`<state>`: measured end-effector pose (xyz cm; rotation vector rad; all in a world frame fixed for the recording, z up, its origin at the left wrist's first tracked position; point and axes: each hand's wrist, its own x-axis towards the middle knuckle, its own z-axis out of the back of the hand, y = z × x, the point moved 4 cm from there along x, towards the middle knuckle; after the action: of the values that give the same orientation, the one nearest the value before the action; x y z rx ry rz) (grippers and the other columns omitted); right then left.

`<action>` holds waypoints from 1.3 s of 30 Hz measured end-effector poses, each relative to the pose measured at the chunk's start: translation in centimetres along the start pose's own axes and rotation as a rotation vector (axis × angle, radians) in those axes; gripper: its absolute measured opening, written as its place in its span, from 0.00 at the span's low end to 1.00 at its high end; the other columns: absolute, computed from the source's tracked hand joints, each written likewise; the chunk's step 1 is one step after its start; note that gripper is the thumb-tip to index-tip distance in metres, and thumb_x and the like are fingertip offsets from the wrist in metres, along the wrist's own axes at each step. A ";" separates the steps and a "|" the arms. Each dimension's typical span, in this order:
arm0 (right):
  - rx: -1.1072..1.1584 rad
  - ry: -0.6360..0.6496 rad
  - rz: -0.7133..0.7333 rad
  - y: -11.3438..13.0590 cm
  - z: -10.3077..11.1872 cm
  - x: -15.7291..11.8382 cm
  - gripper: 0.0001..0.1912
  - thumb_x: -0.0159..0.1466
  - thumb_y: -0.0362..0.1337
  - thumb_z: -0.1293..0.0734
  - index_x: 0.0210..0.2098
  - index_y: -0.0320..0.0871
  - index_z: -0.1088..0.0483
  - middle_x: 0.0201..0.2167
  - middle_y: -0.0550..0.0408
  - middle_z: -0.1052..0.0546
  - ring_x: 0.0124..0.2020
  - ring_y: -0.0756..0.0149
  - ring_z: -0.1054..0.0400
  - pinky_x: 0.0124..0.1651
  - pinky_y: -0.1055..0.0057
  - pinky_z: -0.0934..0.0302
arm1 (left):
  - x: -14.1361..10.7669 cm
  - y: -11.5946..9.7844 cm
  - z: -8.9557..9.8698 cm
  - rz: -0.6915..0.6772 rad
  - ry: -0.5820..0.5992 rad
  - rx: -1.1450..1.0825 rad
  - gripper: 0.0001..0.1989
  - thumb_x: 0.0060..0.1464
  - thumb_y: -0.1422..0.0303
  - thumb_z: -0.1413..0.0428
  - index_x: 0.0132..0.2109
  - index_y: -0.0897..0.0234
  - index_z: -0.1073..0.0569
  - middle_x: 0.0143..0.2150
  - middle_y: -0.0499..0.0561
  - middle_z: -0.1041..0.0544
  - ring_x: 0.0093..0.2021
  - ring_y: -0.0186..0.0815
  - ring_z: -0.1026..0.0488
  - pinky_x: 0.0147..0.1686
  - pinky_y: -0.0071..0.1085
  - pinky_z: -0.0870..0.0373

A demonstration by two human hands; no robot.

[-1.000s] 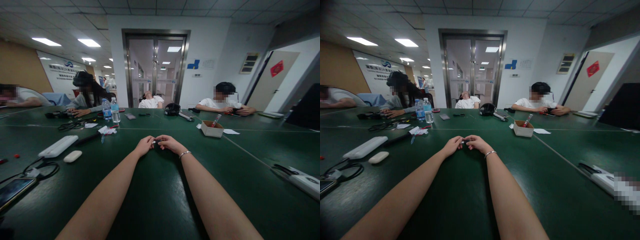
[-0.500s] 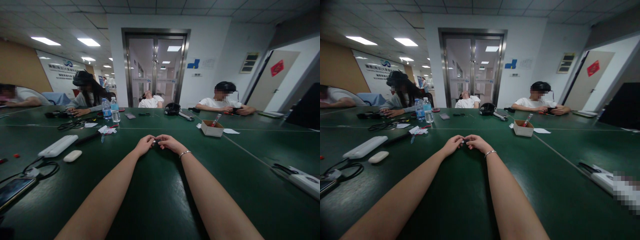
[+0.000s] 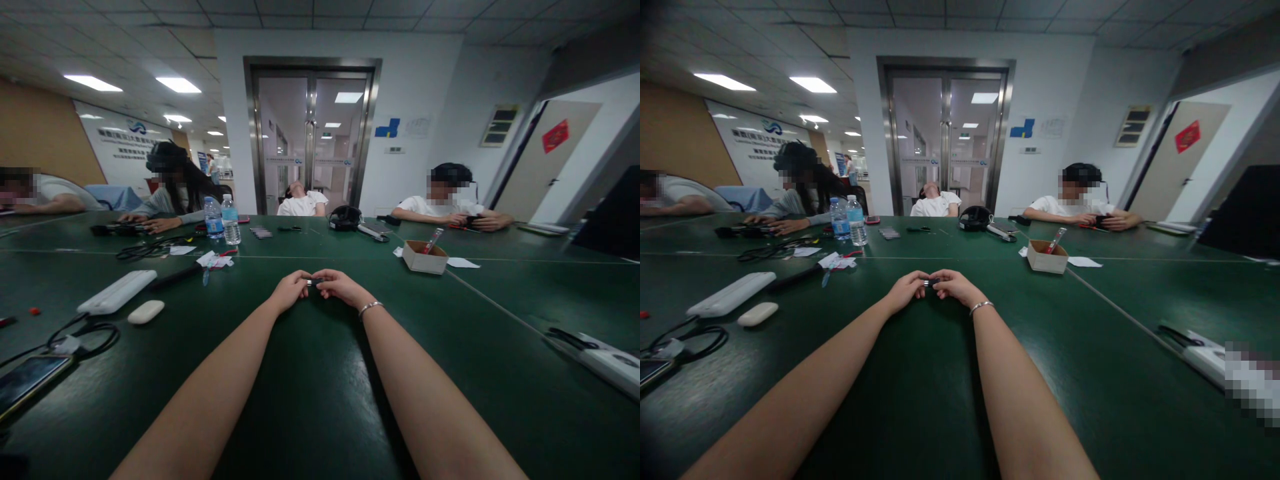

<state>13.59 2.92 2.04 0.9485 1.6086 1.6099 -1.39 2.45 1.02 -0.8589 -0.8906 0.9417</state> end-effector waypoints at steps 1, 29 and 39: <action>0.000 0.001 0.003 0.0 0.0 0.0 0.14 0.54 0.21 0.34 0.39 0.37 0.31 0.25 0.58 0.28 0.19 0.78 0.35 0.23 0.83 0.36 | 0.0 0.0 0.0 -0.001 0.002 -0.003 0.15 0.53 0.65 0.56 0.44 0.65 0.32 0.22 0.46 0.31 0.23 0.30 0.34 0.27 0.26 0.37; -0.025 -0.011 -0.034 0.0 -0.1 -0.1 0.15 0.54 0.19 0.34 0.40 0.35 0.32 0.24 0.56 0.28 0.19 0.76 0.34 0.23 0.82 0.35 | -0.5 -1.0 0.6 0.060 -0.127 0.323 0.27 0.54 0.49 0.62 0.27 0.64 0.31 0.25 0.50 0.29 0.25 0.34 0.34 0.26 0.29 0.43; 0.004 -0.062 -0.049 -0.2 0.1 0.1 0.12 0.54 0.20 0.35 0.37 0.36 0.32 0.23 0.57 0.28 0.18 0.77 0.34 0.22 0.83 0.35 | -0.6 -1.8 0.6 -0.110 -0.149 0.212 0.11 0.51 0.66 0.49 0.42 0.63 0.31 0.41 0.52 0.29 0.38 0.34 0.32 0.39 0.30 0.35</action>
<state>13.66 3.05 1.83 0.9448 1.5817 1.5296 -1.59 1.44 2.66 -0.5588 -0.9371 0.9927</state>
